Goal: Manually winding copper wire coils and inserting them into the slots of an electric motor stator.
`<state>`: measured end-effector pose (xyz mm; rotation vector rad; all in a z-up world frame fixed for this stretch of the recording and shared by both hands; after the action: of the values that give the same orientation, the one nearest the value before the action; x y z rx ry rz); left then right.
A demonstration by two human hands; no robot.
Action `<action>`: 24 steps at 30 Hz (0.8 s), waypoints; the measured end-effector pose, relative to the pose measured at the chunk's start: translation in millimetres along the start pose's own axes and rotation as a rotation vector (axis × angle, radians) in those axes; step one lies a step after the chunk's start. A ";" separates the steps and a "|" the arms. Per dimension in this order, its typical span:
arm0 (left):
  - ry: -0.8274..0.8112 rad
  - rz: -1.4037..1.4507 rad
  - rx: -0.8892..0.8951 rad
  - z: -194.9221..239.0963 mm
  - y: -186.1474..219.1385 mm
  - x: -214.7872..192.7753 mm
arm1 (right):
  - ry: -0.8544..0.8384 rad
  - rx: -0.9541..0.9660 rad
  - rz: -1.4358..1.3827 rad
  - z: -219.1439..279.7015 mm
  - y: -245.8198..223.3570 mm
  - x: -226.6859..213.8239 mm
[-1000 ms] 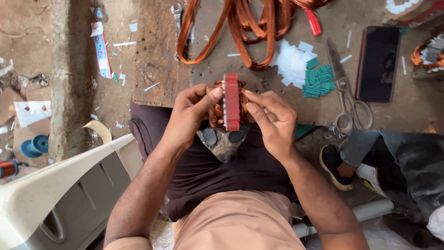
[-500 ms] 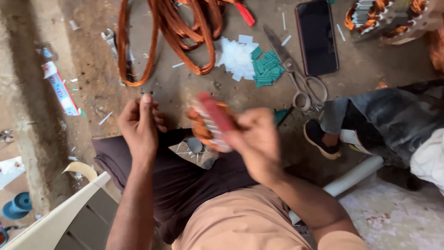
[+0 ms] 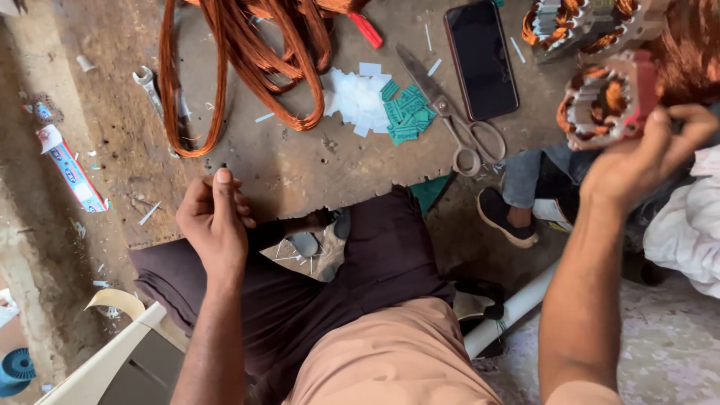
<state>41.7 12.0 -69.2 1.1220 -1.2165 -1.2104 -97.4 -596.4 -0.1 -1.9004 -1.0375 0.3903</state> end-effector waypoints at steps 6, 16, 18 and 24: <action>0.032 0.013 -0.002 0.2 -0.8 -2.1 | -0.079 -0.082 0.042 -15.3 4.6 11.2; 0.091 0.010 -0.030 2.8 -8.9 -9.5 | 0.017 0.023 0.260 -2.9 -0.4 -7.3; 0.110 0.026 -0.038 2.6 -8.6 -10.1 | 0.081 -0.016 0.398 4.9 -16.1 8.7; 0.072 -0.036 -0.059 -0.4 -4.2 -2.4 | -0.129 -0.430 0.397 27.2 -92.9 186.1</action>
<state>41.9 14.1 -73.6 1.1383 -1.1035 -1.2147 -50.1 -412.1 88.1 -2.5094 -0.8695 0.5537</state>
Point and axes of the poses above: each hand's wrist, its own z-axis away from the middle knuckle, its own x-axis out of the palm, y = z × x, the point moved 10 cm from there along -z, towards the middle knuckle, and after that the axes turned 8 degrees about -y, right-handed, at the moved point
